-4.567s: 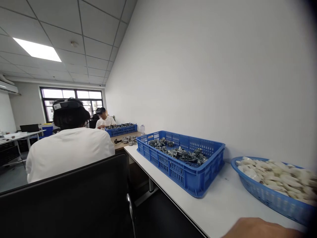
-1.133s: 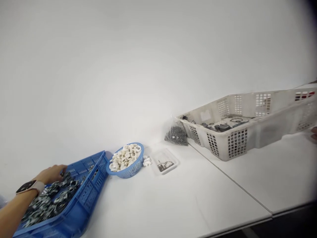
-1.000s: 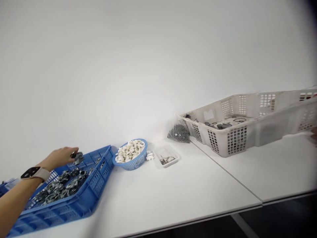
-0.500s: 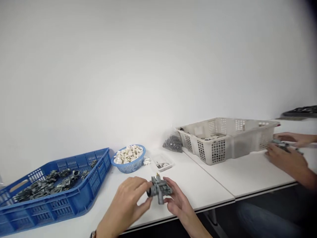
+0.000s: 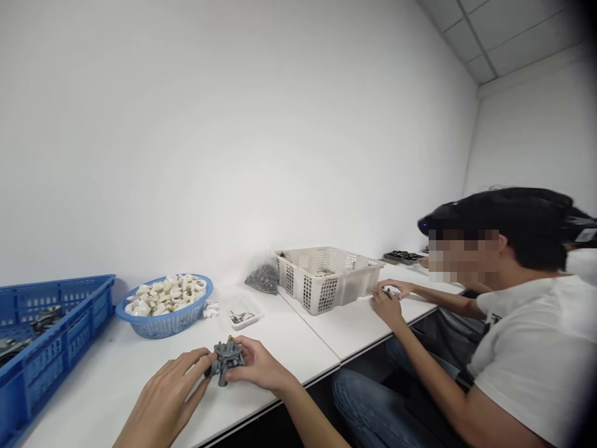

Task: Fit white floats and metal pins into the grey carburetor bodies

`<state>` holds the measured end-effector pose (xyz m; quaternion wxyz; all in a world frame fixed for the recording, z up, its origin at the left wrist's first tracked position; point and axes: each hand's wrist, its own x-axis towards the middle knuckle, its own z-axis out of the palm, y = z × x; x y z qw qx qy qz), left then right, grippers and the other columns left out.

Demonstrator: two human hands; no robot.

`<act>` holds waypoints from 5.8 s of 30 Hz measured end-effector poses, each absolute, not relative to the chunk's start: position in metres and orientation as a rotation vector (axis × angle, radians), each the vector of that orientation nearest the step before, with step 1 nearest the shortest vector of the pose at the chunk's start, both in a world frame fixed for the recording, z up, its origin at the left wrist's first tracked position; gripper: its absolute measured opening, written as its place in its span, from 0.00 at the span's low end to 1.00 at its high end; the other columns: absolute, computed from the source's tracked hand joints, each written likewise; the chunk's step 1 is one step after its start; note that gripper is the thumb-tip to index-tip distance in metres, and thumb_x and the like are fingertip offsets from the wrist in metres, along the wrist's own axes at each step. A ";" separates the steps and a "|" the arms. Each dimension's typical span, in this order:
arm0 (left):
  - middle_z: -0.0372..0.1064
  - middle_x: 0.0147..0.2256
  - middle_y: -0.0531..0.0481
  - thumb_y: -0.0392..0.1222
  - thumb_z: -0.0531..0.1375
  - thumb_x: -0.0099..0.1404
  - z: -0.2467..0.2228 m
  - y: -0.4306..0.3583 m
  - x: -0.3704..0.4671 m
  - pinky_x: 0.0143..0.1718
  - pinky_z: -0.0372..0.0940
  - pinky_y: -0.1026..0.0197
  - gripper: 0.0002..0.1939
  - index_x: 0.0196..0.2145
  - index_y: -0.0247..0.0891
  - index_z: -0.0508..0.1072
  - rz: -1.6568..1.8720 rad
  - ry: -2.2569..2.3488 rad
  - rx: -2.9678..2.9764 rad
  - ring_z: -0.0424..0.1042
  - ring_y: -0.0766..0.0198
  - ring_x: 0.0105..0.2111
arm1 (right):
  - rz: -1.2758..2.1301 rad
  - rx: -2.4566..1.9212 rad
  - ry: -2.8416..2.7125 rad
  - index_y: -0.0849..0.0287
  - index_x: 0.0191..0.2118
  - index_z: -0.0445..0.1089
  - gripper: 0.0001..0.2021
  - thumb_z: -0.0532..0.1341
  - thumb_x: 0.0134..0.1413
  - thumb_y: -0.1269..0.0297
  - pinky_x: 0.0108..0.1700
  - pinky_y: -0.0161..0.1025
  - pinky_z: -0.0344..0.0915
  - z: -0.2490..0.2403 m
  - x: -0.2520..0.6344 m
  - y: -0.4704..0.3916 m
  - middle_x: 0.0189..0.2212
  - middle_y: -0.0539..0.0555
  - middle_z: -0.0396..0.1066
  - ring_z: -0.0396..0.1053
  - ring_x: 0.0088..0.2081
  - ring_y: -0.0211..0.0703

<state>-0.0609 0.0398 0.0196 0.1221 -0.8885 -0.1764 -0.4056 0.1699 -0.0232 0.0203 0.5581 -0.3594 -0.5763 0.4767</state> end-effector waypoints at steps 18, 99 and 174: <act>0.70 0.58 0.48 0.40 0.51 0.68 -0.022 0.078 -0.064 0.45 0.71 0.56 0.25 0.61 0.53 0.65 -0.809 -0.964 -2.972 0.76 0.53 0.51 | 0.607 -1.361 -1.662 0.49 0.48 0.70 0.30 0.78 0.37 0.53 0.45 0.41 0.65 -0.003 0.169 -0.012 0.41 0.47 0.74 0.70 0.45 0.51; 0.71 0.43 0.45 0.47 0.61 0.72 0.051 -0.009 -0.055 0.42 0.68 0.54 0.12 0.48 0.39 0.68 -0.719 -0.980 -2.755 0.73 0.52 0.43 | 0.748 -1.312 -1.558 0.42 0.33 0.81 0.11 0.66 0.54 0.44 0.49 0.62 0.68 0.001 0.174 -0.011 0.36 0.63 0.77 0.74 0.43 0.65; 0.74 0.42 0.47 0.49 0.66 0.66 0.057 -0.004 -0.063 0.44 0.66 0.52 0.14 0.45 0.39 0.75 -0.929 -0.988 -2.883 0.73 0.51 0.44 | 0.718 -1.259 -1.570 0.43 0.46 0.77 0.12 0.67 0.58 0.49 0.48 0.58 0.71 -0.005 0.179 -0.008 0.42 0.62 0.76 0.75 0.42 0.60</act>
